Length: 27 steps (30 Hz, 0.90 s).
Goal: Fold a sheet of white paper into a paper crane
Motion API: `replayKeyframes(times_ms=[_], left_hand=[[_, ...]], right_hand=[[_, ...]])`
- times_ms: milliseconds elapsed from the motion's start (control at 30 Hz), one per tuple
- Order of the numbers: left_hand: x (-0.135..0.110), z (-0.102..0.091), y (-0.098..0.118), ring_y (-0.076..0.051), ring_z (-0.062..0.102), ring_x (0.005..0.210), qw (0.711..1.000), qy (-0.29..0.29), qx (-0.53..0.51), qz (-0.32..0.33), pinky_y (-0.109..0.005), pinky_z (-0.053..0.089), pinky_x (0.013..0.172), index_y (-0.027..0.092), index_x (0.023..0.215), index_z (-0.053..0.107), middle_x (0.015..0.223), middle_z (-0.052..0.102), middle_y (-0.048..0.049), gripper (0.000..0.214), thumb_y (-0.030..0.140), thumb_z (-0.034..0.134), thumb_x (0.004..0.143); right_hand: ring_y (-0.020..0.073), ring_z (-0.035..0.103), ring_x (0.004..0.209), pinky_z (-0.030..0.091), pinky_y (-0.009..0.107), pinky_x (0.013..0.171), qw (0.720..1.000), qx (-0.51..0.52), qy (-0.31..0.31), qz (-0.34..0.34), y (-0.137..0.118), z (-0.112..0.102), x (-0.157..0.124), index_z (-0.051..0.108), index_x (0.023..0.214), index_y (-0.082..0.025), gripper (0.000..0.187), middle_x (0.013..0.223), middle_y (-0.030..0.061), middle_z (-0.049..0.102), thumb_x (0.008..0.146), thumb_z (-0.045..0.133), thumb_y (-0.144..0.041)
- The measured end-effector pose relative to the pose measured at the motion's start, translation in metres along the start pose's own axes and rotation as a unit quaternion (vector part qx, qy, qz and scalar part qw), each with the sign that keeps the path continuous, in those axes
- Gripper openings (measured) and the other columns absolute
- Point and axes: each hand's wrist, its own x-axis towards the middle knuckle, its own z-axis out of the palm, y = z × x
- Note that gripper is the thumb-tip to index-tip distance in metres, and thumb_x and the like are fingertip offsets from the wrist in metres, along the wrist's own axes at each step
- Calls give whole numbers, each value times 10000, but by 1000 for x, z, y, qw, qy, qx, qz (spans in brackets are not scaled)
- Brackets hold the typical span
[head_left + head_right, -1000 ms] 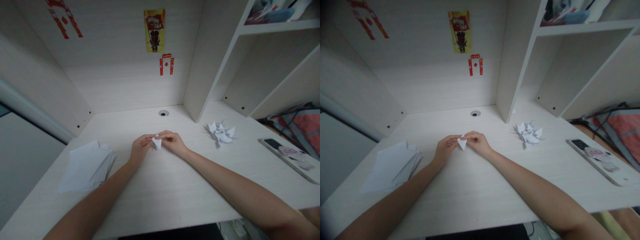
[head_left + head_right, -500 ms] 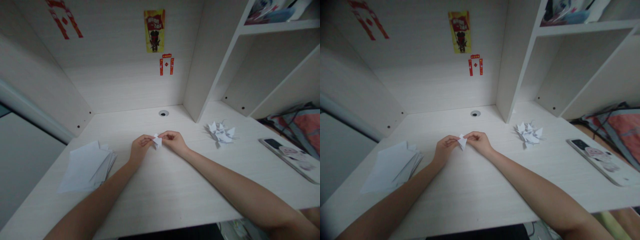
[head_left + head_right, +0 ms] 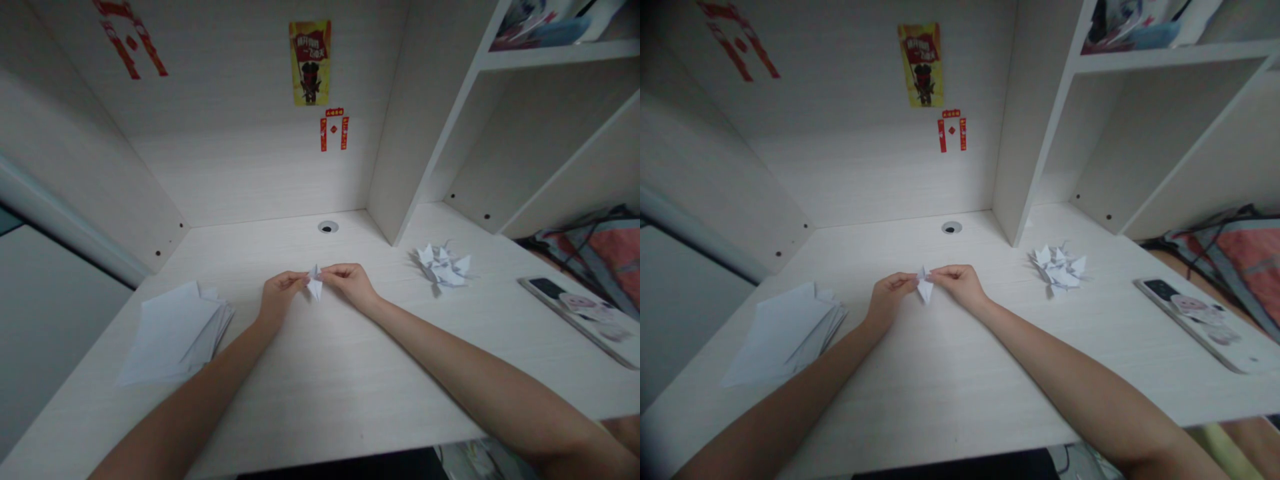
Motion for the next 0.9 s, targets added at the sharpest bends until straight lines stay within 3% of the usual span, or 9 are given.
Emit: replayKeyframes(times_ms=[167,333,600,733,900], left_hand=[[1,2,-1,-174,655,759,1000,4,2,6,-292,484,751,160,746,691,796,724,-47,166,306,682,668],[-1,4,2,-168,660,740,1000,-11,-5,9,-277,491,715,168,888,643,797,725,-42,292,331,708,654],[-3,3,3,-166,651,684,999,-32,-1,4,-246,484,626,167,1020,613,744,714,-42,443,380,716,645],[-3,5,4,-157,635,674,1000,-28,-4,-1,-240,467,631,154,970,645,718,703,-28,393,359,708,641],[-3,6,6,-125,562,585,997,-39,63,22,-220,407,564,148,701,667,622,645,1,234,381,661,678]], right_hand=[[153,639,650,479,287,684,999,33,9,3,0,2,0,725,703,-187,172,744,37,731,595,769,-314],[137,632,616,476,269,647,998,66,0,-1,0,1,-1,699,784,-181,249,705,23,714,581,787,-296],[99,542,512,416,235,546,999,27,-17,-27,4,0,0,653,872,-168,333,598,-18,639,611,772,-336],[101,531,512,412,236,542,999,-5,-28,-37,3,1,-1,633,901,-167,370,600,-20,621,621,759,-375],[125,574,615,451,266,653,990,-97,-52,-90,0,3,-7,632,978,-173,386,661,-1,629,675,718,-395]])
